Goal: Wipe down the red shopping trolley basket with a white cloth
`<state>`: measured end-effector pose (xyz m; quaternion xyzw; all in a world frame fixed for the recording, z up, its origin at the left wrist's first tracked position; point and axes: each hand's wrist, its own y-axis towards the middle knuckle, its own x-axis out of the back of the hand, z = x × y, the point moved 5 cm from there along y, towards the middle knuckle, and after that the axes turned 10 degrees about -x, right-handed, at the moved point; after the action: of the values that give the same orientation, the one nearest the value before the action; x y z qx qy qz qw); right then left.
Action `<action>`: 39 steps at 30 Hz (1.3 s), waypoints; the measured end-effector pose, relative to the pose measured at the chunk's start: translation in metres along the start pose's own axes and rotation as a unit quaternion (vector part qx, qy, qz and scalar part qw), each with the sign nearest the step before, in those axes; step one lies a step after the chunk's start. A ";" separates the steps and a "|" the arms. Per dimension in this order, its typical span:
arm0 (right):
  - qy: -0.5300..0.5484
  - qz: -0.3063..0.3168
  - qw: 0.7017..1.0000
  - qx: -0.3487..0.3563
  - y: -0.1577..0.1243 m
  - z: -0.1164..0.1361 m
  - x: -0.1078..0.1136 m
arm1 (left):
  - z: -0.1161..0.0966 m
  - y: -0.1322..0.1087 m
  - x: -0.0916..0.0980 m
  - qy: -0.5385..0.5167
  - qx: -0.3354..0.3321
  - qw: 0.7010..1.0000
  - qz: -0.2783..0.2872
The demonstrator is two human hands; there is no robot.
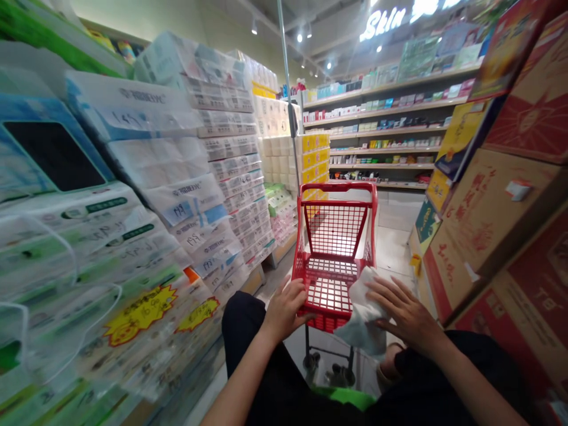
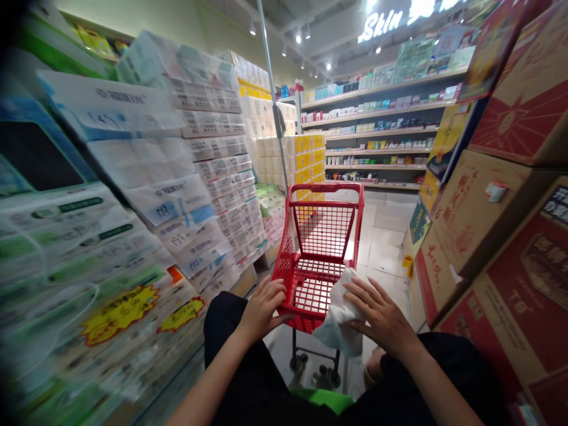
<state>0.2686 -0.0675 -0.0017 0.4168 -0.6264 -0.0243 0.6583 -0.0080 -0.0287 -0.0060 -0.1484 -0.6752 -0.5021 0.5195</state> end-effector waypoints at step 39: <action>-0.024 0.076 0.991 -0.105 0.068 0.103 -0.044 | -0.024 0.009 0.002 -0.133 0.008 0.990 -0.037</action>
<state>0.1390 -0.0516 -0.0113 0.2958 -0.6655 -0.0499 0.6834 0.0113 -0.0450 -0.0009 -0.1852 -0.7473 -0.4914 0.4071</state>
